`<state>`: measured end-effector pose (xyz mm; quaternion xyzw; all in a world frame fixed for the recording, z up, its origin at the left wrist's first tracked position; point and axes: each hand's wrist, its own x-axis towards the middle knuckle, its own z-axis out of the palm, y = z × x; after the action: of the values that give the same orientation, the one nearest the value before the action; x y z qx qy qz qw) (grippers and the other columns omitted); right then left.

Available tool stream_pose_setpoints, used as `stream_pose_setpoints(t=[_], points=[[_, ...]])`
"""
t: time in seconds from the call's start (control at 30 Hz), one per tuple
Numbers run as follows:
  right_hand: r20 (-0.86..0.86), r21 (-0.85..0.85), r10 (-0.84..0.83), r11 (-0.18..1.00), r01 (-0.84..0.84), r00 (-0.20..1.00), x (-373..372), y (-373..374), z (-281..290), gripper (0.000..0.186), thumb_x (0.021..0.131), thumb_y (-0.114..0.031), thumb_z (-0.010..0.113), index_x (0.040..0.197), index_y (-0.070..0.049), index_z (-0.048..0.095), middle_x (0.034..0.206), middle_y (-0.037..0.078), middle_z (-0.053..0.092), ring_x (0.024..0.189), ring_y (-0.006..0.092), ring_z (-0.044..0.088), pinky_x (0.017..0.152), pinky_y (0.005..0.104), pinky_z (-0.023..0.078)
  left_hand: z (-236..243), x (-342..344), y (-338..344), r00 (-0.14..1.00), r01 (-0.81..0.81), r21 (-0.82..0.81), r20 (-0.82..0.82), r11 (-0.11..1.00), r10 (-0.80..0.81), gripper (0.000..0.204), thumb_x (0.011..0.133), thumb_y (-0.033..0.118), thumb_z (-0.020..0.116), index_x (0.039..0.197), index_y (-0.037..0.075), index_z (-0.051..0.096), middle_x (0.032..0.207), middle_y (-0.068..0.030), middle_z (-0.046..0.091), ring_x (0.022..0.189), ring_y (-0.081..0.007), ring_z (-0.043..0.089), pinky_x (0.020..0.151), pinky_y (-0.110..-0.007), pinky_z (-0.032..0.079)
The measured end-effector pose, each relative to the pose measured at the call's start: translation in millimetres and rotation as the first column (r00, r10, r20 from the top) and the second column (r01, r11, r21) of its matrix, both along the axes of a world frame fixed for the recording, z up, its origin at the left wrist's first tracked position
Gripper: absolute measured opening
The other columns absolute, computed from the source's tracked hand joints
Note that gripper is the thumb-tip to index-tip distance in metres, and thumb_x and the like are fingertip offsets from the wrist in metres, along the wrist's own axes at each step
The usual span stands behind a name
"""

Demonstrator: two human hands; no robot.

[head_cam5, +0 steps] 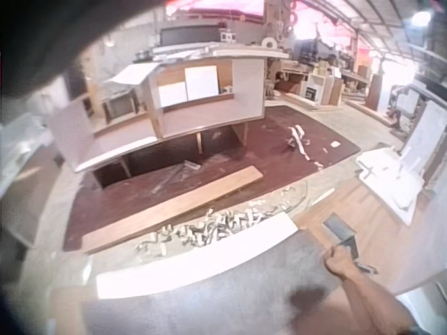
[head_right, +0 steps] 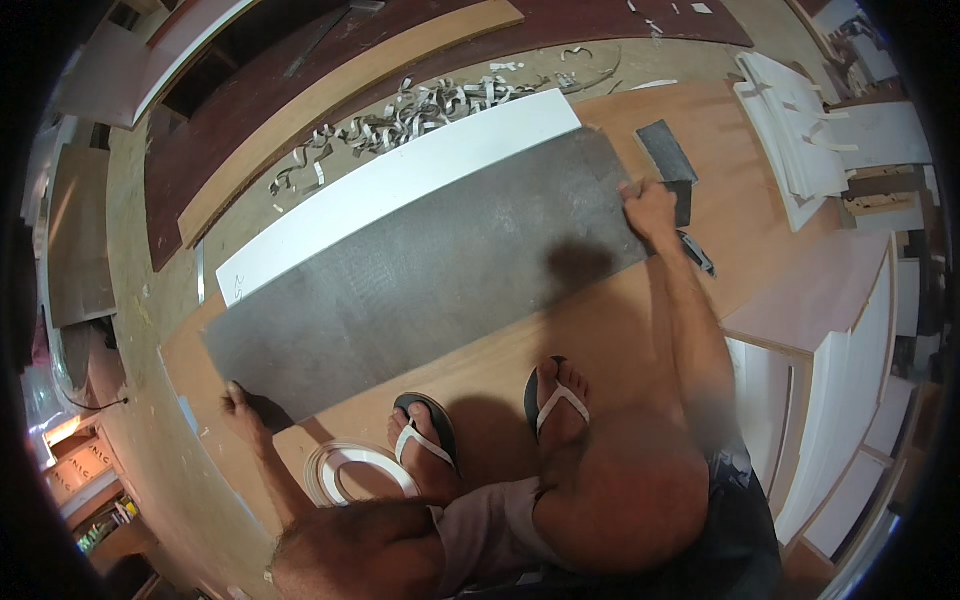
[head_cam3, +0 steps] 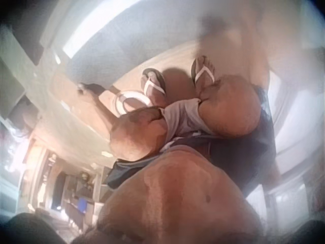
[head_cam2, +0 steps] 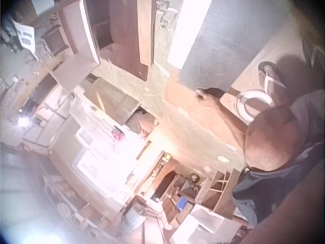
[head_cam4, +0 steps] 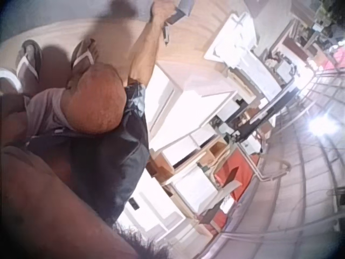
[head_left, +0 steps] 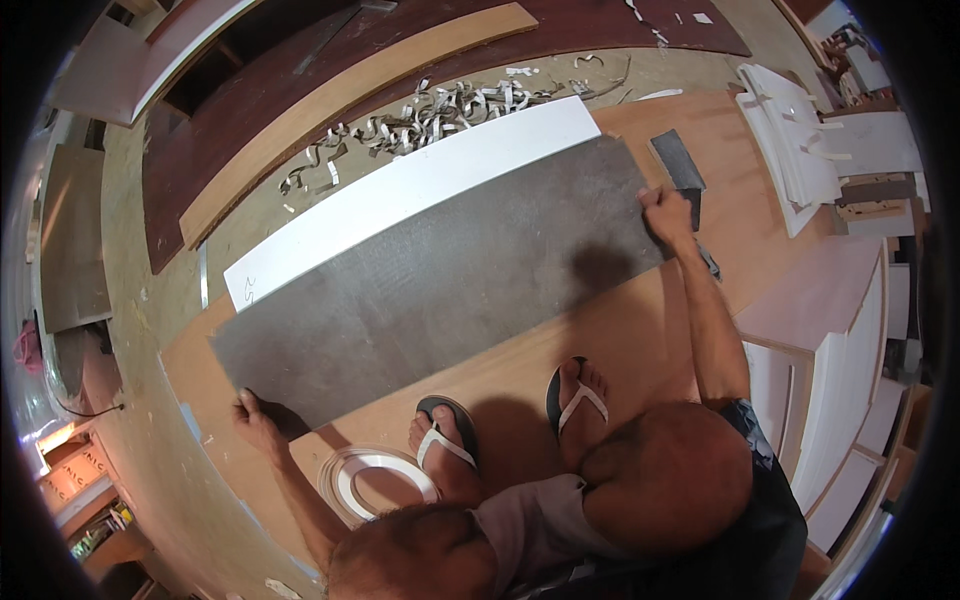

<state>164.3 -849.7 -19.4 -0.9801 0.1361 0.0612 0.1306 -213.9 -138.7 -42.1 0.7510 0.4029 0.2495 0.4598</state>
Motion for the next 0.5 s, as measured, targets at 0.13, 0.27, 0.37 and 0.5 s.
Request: stream_pose_setpoints(t=[0.13,0.27,0.37,0.5], points=[[0.180,0.202,-0.027,0.979,-0.010,0.983,11,0,31,0.050,0.102,-0.046,0.067,0.114,0.003,0.071,0.106,0.031,0.075,0.104,0.0492,0.071,0.096,0.0571,0.052,47,16,-2,0.993,-0.026,0.139,-0.113,0.990,0.042,0.037,0.113,0.031,0.063,0.092,0.001,0.065,0.083,0.0018,0.059,0.078,-0.0103,0.049,0.068,-0.030,0.042],[0.238,0.113,-0.027,0.994,0.000,0.971,2,-7,31,0.040,0.105,-0.040,0.066,0.110,-0.001,0.069,0.100,0.028,0.074,0.098,0.0478,0.072,0.084,0.0514,0.054,49,15,7,0.979,0.044,0.058,-0.200,0.997,-0.031,0.034,0.110,0.030,0.067,0.093,0.001,0.066,0.085,0.0014,0.061,0.075,-0.0104,0.050,0.067,-0.031,0.043],[0.365,0.311,-0.057,0.948,-0.064,0.929,-22,-26,7,0.038,0.107,-0.039,0.064,0.109,-0.002,0.068,0.098,0.028,0.074,0.095,0.0482,0.072,0.083,0.0507,0.054,19,-20,2,0.986,0.020,0.098,0.163,0.995,-0.036,0.029,0.105,0.023,0.072,0.092,-0.002,0.066,0.083,-0.0023,0.062,0.076,-0.0132,0.052,0.068,-0.034,0.045],[0.384,0.083,0.042,0.993,-0.079,0.923,-45,-38,-34,0.033,0.107,-0.036,0.066,0.109,-0.003,0.068,0.092,0.026,0.072,0.085,0.0469,0.069,0.079,0.0485,0.053,-24,-37,-7,0.921,0.037,0.161,-0.389,0.986,0.029,0.023,0.105,0.020,0.071,0.099,-0.002,0.066,0.083,-0.0032,0.062,0.080,-0.0158,0.056,0.075,-0.033,0.049]])
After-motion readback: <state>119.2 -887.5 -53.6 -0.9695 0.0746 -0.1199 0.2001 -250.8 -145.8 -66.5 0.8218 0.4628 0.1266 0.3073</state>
